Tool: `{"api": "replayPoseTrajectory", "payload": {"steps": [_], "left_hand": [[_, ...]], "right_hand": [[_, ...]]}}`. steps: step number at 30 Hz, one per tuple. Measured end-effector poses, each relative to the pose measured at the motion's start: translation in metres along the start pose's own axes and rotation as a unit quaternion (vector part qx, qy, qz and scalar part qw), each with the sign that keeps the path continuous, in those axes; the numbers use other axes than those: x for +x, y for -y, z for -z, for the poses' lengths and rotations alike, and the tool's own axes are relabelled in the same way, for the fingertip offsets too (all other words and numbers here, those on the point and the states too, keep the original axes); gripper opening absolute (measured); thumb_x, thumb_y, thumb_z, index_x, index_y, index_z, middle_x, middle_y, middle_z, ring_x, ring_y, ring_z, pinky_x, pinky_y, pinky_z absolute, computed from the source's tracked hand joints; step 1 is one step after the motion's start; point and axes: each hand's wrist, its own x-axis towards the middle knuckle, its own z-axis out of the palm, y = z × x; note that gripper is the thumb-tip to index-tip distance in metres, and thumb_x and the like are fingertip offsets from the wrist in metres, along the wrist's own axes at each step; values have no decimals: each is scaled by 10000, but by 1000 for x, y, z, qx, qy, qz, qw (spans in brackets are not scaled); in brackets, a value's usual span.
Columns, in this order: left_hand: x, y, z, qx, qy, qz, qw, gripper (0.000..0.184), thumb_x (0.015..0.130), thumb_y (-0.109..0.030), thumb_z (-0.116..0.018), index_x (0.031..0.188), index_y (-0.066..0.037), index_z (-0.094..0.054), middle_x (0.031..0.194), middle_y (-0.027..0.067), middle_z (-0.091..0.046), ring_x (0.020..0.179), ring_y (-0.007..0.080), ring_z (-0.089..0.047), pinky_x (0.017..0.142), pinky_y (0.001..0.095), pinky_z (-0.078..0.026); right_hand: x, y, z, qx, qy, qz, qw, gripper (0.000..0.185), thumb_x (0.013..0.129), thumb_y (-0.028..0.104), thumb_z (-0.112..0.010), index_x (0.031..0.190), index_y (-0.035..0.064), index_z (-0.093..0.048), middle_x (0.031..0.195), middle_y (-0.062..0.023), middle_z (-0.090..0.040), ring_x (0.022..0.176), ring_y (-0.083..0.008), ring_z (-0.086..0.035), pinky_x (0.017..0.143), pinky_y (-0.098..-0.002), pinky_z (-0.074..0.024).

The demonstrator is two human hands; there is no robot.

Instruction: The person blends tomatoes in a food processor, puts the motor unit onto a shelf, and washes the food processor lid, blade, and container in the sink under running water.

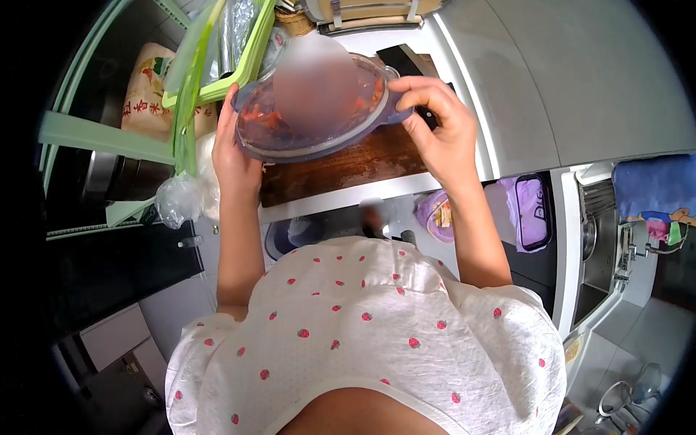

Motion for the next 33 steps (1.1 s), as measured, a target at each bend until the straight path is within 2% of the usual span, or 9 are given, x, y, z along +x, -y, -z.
{"api": "replayPoseTrajectory", "payload": {"steps": [2, 7, 11, 14, 15, 17, 20, 24, 33], "left_hand": [[2, 2, 1, -59, -26, 12, 998, 410, 951, -166, -375, 1318, 13, -344, 1182, 130, -530, 1041, 204, -540, 922, 323, -420], [-4, 7, 6, -133, 10, 60, 989, 354, 947, -137, -360, 1241, 55, -409, 1176, 136, -537, 1066, 181, -536, 904, 304, -446], [-2, 10, 19, -109, -17, 77, 991, 342, 957, -201, -347, 1196, 16, -462, 1193, 131, -530, 1105, 232, -503, 960, 377, -383], [-9, 0, 3, -106, -31, 65, 992, 346, 950, -218, -369, 1197, 0, -473, 1198, 128, -528, 1108, 243, -500, 958, 386, -382], [-10, -1, 7, -104, -32, 63, 992, 346, 950, -218, -369, 1197, 0, -473, 1198, 128, -528, 1108, 243, -500, 958, 386, -382], [-12, -7, 19, -187, 62, 126, 972, 352, 938, -221, -404, 1219, -19, -466, 1217, 126, -517, 1128, 247, -484, 972, 401, -364], [-21, -21, 25, -201, 87, 131, 967, 403, 903, -203, -442, 1261, -17, -432, 1260, 146, -481, 1172, 268, -446, 1002, 422, -329], [-32, -38, 41, -133, 91, 112, 980, 569, 822, -143, -456, 1359, -31, -304, 1365, 168, -359, 1253, 305, -353, 1047, 446, -263], [-45, -47, 76, -230, 111, 90, 963, 472, 889, -203, -452, 1301, 16, -380, 1335, 164, -407, 1201, 291, -419, 1033, 437, -291]], "right_hand": [[-9, -5, -1, -53, -5, 21, 998, 140, 686, -95, -563, 765, 21, -559, 1010, -102, -617, 878, -206, -585, 746, -283, -464], [-22, -8, -9, -136, -13, 63, 989, 197, 643, -137, -551, 769, 13, -571, 1028, -118, -603, 891, -231, -586, 725, -295, -490], [-30, -22, -17, -115, -16, 80, 990, 264, 612, -193, -520, 779, 3, -578, 1119, -166, -538, 957, -261, -585, 811, -323, -493], [-35, -30, -26, -78, -30, 14, 996, 245, 633, -179, -522, 797, -6, -579, 1147, -168, -518, 965, -259, -583, 848, -319, -496], [-36, -32, -29, -75, -30, 14, 997, 245, 633, -179, -522, 797, -6, -579, 1147, -168, -518, 965, -259, -583, 848, -319, -496], [-38, -36, -37, -65, -36, 37, 997, 236, 637, -165, -535, 805, -7, -582, 1148, -172, -520, 964, -265, -583, 838, -320, -500], [-41, -31, -47, -63, -30, 50, 996, 230, 646, -142, -542, 817, 5, -587, 1129, -166, -532, 968, -286, -578, 839, -333, -499], [-49, -28, -59, -49, -4, 33, 998, 229, 650, -114, -564, 835, 19, -586, 1131, -157, -527, 960, -292, -569, 799, -330, -492], [-48, -28, -81, 20, 16, 70, 997, 288, 650, -53, -646, 898, 64, -558, 1151, -122, -507, 964, -293, -534, 798, -335, -466]]}}
